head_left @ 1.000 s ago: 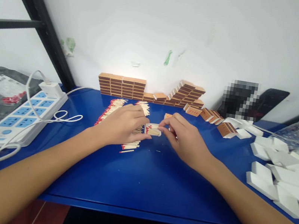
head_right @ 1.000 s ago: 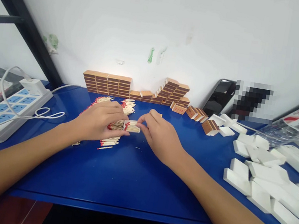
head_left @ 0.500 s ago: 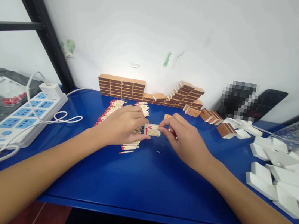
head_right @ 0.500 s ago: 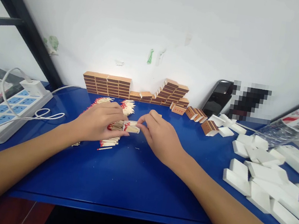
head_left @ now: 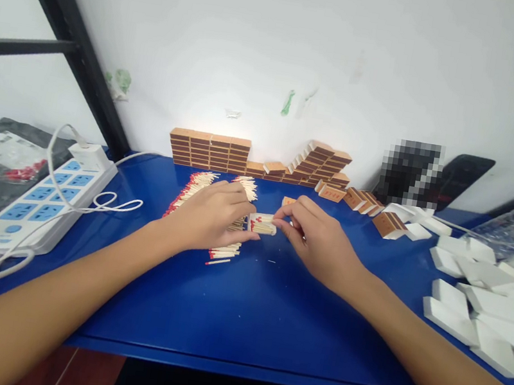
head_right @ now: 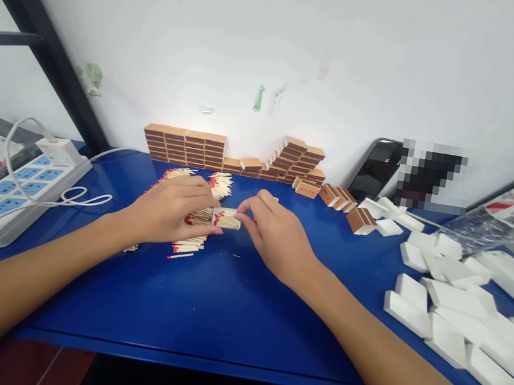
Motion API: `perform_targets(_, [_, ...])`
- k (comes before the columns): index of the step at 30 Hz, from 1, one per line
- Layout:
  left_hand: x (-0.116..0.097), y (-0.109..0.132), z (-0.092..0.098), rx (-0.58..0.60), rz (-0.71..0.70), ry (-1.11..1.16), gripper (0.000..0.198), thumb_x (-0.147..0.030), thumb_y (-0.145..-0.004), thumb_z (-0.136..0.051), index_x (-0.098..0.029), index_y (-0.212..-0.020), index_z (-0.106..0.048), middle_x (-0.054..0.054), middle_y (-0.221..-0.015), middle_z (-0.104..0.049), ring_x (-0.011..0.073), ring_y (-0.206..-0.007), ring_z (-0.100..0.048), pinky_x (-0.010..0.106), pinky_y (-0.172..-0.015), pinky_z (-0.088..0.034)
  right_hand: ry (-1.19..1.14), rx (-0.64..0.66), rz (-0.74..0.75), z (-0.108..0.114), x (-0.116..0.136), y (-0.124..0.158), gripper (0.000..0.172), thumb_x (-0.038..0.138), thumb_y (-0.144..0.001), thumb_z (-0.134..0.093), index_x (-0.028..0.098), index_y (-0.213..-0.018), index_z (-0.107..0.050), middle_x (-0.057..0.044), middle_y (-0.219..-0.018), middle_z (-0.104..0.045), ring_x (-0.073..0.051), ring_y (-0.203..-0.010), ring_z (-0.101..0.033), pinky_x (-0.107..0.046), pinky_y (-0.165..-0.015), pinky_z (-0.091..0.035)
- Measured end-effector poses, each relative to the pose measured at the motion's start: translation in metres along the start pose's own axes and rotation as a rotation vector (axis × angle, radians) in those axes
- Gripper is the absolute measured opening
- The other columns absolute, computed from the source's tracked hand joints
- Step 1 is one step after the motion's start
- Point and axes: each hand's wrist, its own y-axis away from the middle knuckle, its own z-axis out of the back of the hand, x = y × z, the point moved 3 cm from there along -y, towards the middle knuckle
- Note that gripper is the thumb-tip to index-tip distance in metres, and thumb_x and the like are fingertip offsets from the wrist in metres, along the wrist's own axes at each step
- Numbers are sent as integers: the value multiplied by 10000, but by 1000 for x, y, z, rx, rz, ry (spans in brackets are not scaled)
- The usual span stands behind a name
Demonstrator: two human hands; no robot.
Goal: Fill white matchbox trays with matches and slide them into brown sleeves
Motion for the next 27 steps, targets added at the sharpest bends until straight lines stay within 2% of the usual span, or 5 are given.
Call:
perform_targets(17, [-3,-2,3,-2,-3,2,391,-513,-988,-653,-132,-1028,-733,107,-924,-723,242,-899,-663,371,-827,-536,1,-1,5,0,1,0,104,228,-1066,-520,211,-1010,-606,-41,-921,-601,-153,-696,-549,-282,-620,-440])
perform_targets(27, [-5,-1,-1,-18,-11,30,360,-487,-989,-659,-136,-1020,-730,102,-916,-722,241,-889,-659,380,-828,-539,7,-9,2,-9,0,3,95,237,-1056,-544,203,-1058,-633,-50,-956,-632,-147,-693,-557,-282,-619,-442])
